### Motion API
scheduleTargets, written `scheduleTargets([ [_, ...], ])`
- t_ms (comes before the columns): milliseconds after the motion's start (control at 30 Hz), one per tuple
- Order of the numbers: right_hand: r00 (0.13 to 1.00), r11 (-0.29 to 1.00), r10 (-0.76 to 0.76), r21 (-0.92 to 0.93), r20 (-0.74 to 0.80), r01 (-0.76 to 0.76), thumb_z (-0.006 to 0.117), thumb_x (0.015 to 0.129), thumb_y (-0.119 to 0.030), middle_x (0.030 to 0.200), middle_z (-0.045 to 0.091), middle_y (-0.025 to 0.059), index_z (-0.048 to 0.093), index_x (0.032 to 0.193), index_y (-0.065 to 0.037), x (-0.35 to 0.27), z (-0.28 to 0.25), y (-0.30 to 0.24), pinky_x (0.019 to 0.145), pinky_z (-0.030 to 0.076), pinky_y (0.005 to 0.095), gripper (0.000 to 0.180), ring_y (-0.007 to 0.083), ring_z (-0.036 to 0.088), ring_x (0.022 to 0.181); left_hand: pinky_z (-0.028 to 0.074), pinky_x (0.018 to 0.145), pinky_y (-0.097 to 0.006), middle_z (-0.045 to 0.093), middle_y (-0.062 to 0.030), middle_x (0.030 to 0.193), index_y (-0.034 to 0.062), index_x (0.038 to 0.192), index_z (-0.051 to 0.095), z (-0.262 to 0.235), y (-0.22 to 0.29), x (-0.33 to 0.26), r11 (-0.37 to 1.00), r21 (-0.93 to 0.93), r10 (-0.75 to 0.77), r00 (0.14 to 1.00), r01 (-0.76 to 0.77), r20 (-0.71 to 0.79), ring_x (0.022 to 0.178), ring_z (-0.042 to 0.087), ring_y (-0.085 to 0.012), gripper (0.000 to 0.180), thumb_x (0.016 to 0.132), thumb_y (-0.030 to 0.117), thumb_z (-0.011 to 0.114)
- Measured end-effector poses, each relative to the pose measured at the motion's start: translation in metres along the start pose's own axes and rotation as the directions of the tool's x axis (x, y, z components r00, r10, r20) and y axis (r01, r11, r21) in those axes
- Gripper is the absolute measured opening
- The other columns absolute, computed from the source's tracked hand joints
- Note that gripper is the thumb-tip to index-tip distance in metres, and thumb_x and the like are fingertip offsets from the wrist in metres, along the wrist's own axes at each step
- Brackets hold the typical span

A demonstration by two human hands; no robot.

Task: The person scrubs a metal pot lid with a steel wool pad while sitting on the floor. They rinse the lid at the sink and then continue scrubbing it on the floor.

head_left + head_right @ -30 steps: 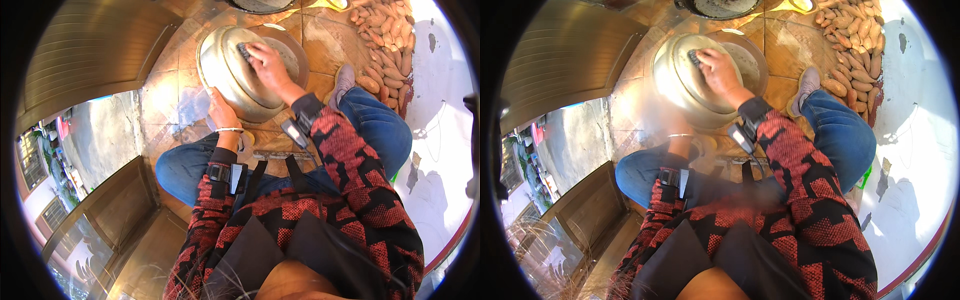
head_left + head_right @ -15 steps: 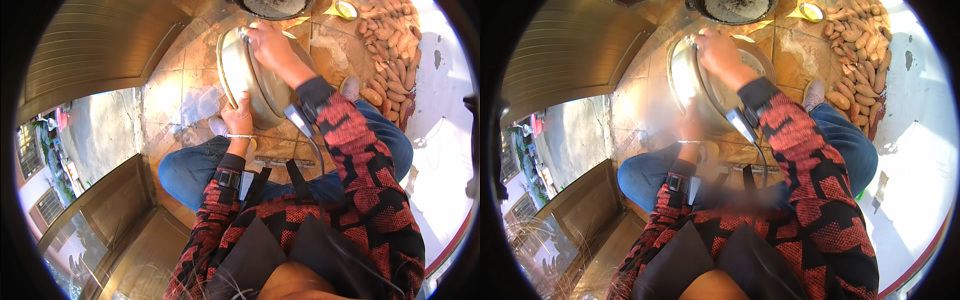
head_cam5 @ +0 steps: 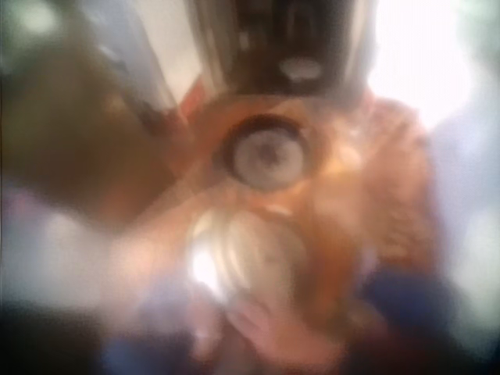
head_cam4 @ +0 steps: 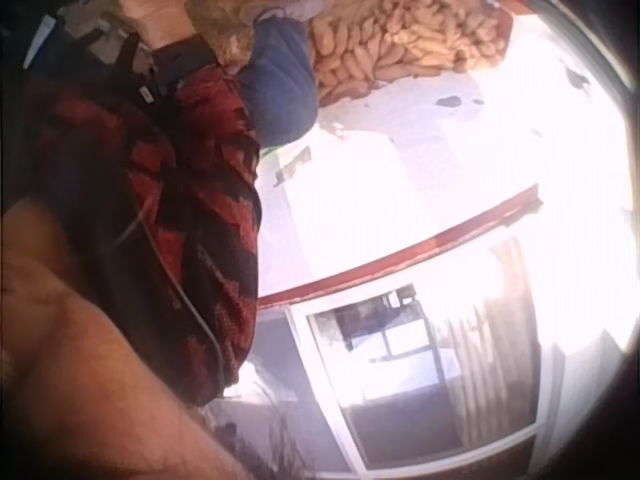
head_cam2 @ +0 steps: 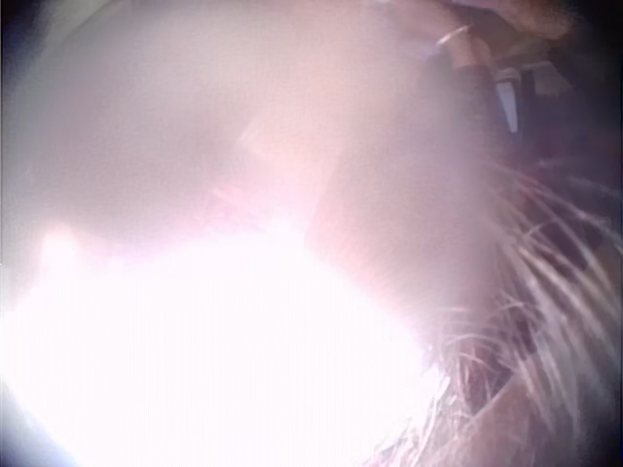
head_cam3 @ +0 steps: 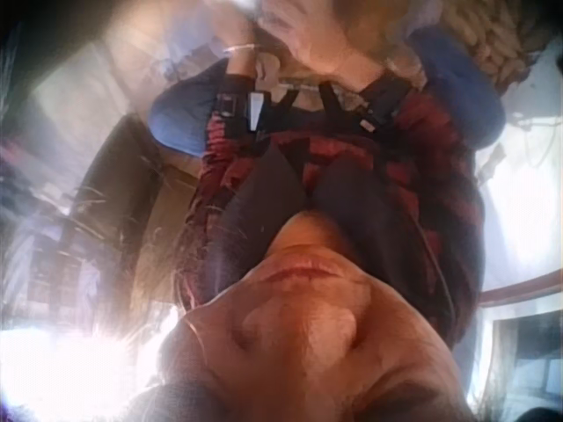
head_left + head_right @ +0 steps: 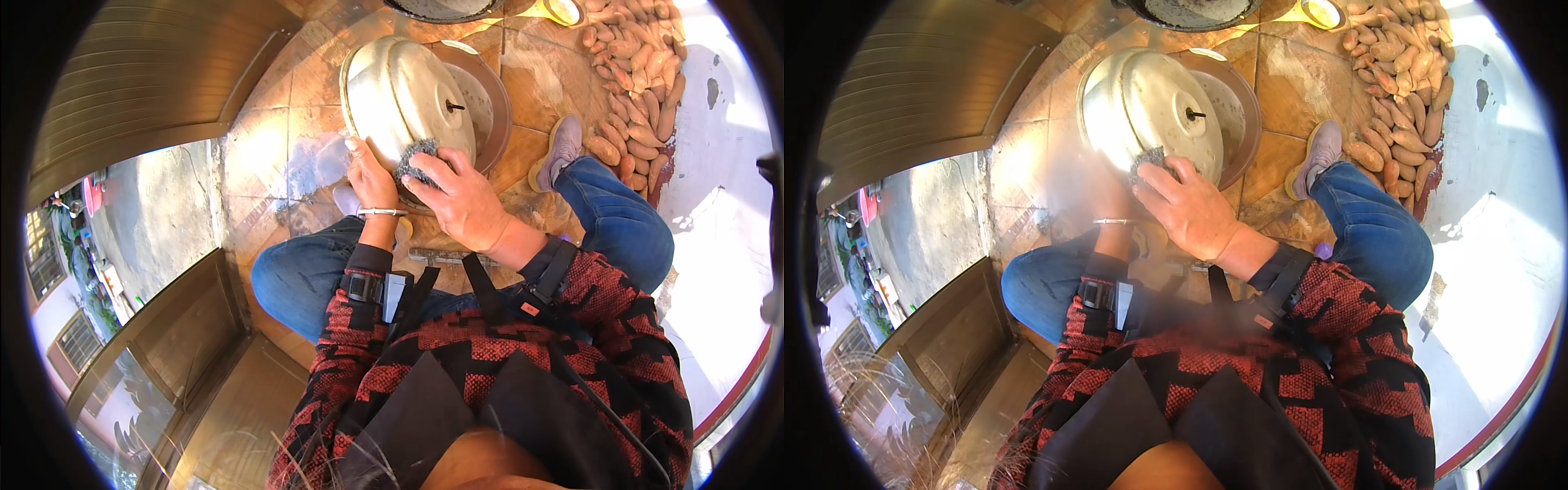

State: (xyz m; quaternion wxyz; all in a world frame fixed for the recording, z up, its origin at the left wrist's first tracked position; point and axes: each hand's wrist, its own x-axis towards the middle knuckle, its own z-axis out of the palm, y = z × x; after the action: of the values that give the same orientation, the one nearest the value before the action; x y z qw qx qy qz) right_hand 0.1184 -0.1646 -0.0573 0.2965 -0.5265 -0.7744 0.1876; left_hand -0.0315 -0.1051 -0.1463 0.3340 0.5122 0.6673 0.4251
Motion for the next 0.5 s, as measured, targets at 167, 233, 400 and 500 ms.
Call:
scheduleTargets([
  [167, 0.970, 1.000, 0.026, 0.013, -0.241, -0.023, 0.062, 0.079, 0.000, 0.125, 0.060, 0.0064, 0.073, 0.110, -0.011, 0.052, -0.003, 0.034, 0.089, 0.051, 0.0399, 0.035, 0.0323, 0.054, 0.102, 0.028, 0.055, -0.034, 0.038, -0.0007, 0.061, 0.0014, 0.068, 0.037, 0.006, 0.010, -0.004, 0.999, -0.034, 0.040, 0.998, -0.041, -0.043, 0.063, 0.032, -0.0123, 0.063, 0.108, 0.050, 0.032],
  [233, 0.975, 1.000, 0.003, -0.016, -0.223, -0.007, 0.061, 0.081, -0.002, 0.123, 0.062, 0.0053, 0.074, 0.108, -0.013, 0.084, -0.008, 0.053, 0.087, 0.052, 0.0382, 0.032, 0.0306, 0.055, 0.101, 0.028, 0.054, -0.035, 0.037, -0.0022, 0.060, 0.0010, 0.066, 0.037, 0.006, 0.014, -0.006, 0.995, 0.086, 0.053, 0.998, -0.049, -0.043, 0.062, 0.032, -0.0127, 0.065, 0.107, 0.051, 0.030],
  [400, 0.995, 0.990, -0.094, -0.111, -0.033, 0.090, 0.060, 0.083, -0.006, 0.128, 0.059, 0.0048, 0.069, 0.118, -0.014, 0.047, -0.009, 0.026, 0.086, 0.055, 0.0373, 0.037, 0.0341, 0.055, 0.107, 0.033, 0.055, -0.039, 0.044, -0.0055, 0.059, -0.0017, 0.066, 0.042, 0.009, 0.019, -0.009, 0.997, -0.083, -0.013, 0.993, 0.003, -0.116, 0.060, 0.036, -0.0155, 0.068, 0.107, 0.051, 0.030],
  [500, 0.991, 0.977, -0.130, -0.170, 0.009, 0.130, 0.060, 0.083, -0.008, 0.130, 0.057, 0.0047, 0.065, 0.122, -0.013, 0.016, -0.011, 0.010, 0.087, 0.056, 0.0375, 0.040, 0.0366, 0.054, 0.110, 0.034, 0.055, -0.041, 0.046, -0.0087, 0.057, -0.0030, 0.066, 0.045, 0.011, 0.021, -0.013, 0.996, -0.084, 0.000, 0.998, -0.005, -0.060, 0.058, 0.037, -0.0171, 0.069, 0.107, 0.050, 0.029],
])
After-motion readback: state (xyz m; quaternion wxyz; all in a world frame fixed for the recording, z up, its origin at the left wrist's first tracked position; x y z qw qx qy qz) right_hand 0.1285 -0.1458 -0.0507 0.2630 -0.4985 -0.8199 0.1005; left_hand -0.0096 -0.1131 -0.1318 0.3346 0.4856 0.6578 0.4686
